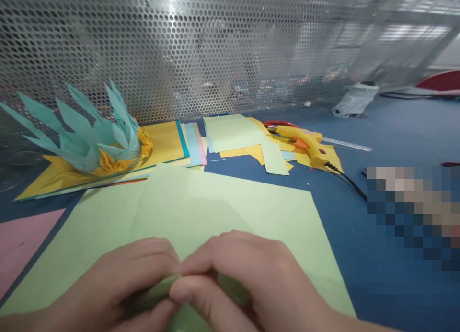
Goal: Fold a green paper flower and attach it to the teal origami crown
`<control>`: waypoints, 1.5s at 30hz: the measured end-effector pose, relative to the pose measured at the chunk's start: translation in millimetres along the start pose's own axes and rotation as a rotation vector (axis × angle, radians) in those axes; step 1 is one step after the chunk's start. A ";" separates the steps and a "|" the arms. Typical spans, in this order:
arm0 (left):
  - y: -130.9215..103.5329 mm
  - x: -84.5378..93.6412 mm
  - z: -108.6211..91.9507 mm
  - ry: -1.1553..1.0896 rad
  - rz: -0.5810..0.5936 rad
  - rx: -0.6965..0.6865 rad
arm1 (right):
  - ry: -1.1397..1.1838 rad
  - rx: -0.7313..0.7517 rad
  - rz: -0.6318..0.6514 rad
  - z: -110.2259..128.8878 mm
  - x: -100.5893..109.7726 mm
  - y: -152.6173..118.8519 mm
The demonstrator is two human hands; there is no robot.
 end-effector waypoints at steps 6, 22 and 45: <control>4.7 3.1 6.7 -0.096 0.042 0.197 | -0.044 -0.288 0.089 -14.1 -10.6 0.3; 3.6 10.1 -3.3 -0.165 -0.140 0.138 | 0.058 -0.244 0.079 -14.4 -2.7 7.8; 0.8 11.8 4.5 -0.134 -0.171 0.069 | -0.001 -0.151 0.114 -11.7 -0.5 4.0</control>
Point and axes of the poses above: each hand's wrist, its own y-axis towards the middle knuckle, its own x-axis out of the back of the hand, z = x × y, the point moved 5 cm from there along y, towards the middle knuckle, and after that the axes turned 5 degrees about -z, right-handed, at the moved point
